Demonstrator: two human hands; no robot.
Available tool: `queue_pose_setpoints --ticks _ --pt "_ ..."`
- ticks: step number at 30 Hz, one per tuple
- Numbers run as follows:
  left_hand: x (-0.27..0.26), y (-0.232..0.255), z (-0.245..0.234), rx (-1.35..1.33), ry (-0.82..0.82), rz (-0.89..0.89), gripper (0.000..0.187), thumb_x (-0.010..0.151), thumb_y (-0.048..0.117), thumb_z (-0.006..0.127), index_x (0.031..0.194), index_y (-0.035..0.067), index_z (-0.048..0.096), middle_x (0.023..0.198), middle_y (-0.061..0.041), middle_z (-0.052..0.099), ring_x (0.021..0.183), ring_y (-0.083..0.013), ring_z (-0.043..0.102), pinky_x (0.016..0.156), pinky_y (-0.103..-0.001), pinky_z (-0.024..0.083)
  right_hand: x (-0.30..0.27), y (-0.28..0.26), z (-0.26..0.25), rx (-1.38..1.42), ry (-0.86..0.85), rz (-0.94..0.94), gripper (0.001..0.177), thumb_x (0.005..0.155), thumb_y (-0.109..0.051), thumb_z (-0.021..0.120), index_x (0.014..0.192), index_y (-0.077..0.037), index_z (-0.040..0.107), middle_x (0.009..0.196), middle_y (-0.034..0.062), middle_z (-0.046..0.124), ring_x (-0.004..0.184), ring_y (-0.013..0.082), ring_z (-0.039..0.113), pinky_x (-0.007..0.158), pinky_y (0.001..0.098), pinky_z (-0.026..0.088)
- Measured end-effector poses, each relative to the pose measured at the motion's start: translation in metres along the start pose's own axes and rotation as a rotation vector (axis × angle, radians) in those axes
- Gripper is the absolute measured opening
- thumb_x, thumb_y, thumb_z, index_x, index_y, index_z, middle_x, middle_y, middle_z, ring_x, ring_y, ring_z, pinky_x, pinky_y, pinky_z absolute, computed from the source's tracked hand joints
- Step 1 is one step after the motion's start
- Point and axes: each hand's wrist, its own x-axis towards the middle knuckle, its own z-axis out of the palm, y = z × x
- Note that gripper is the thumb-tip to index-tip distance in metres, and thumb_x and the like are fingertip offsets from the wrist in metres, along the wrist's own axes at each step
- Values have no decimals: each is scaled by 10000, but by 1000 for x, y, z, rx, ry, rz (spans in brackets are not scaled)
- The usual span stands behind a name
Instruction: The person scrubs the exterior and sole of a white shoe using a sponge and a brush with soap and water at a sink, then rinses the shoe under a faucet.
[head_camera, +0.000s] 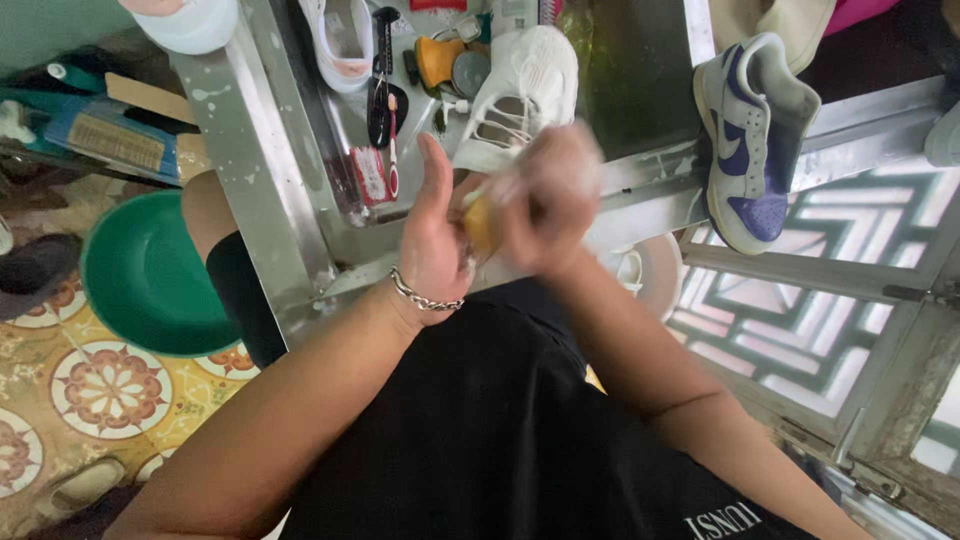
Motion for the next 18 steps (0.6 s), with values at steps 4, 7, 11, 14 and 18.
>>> queue_pose_setpoints --ticks 4,7,11,14,18 --pt "-1 -9 -5 -180 -9 39 1068 1124 904 561 1623 -21 753 1584 -334 766 1547 -457 729 1424 -565 470 -35 84 -28 -61 53 -55 429 1073 -93 722 697 -142 523 697 65 508 620 319 487 677 472 427" --pt "3 -16 -6 57 156 -12 1575 943 1067 542 1942 -98 188 1986 -494 138 1867 -535 103 1506 -634 44 -29 83 -29 -97 120 -56 479 1149 -96 795 749 -113 533 671 91 462 586 360 465 619 505 403" --pt "1 -26 -33 -50 169 68 1114 1084 894 627 1675 -46 710 1673 -276 740 1592 -433 698 1437 -542 480 -11 39 -22 -65 43 -73 428 1067 -116 738 687 -131 542 665 77 494 594 352 508 640 499 408" --pt "-2 -30 -35 -121 132 44 1024 1122 860 643 1578 -46 784 1628 -230 792 1561 -388 710 1414 -498 479 -22 84 -43 -129 83 -86 459 1122 -84 752 719 -104 533 670 106 479 583 377 478 617 511 394" --pt "19 -46 -45 -24 15 114 1025 1215 862 481 1625 -35 760 1679 -224 778 1579 -321 722 1423 -457 521 -14 -9 0 -33 90 30 420 1031 -133 807 680 -144 576 679 78 508 610 323 535 660 483 433"
